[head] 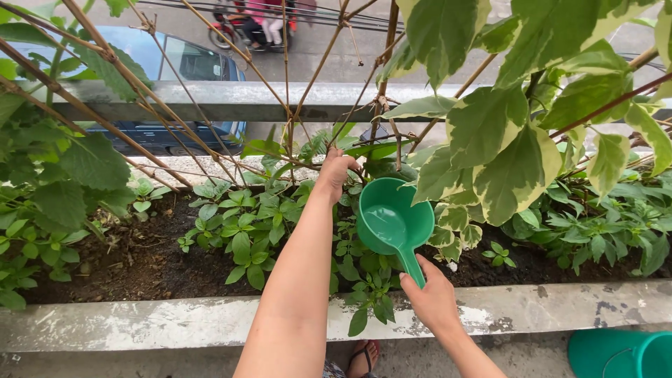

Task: Water the plants in a planter box using a small bucket and a dipper.

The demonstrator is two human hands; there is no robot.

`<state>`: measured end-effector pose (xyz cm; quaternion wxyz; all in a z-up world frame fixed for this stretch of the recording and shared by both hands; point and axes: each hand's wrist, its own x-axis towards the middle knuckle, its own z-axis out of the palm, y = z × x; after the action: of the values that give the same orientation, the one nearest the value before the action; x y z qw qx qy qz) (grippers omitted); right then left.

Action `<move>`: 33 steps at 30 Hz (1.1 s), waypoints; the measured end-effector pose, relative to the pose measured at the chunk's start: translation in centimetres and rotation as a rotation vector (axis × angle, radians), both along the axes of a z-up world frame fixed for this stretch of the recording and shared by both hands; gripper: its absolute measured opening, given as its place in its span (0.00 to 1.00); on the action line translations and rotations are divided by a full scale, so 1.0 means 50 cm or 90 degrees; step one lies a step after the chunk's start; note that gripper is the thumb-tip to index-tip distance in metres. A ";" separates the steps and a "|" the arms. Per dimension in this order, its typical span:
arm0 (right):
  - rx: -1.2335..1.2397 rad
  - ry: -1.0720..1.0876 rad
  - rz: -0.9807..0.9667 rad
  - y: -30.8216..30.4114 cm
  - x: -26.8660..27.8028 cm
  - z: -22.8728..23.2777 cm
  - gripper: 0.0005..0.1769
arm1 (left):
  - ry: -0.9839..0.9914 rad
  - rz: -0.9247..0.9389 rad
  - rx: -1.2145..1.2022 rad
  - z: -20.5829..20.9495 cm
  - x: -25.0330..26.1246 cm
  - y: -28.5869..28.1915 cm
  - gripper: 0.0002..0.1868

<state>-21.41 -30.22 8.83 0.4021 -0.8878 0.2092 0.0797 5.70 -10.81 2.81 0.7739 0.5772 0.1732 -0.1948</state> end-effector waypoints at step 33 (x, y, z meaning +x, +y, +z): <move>0.107 -0.166 0.133 0.160 -0.069 -0.025 0.38 | 0.129 0.005 0.257 0.045 -0.373 0.272 0.33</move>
<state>-24.86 -22.21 7.58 0.4884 -0.8706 0.0546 0.0224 -12.96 2.80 5.06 0.6220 0.6972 0.2880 -0.2101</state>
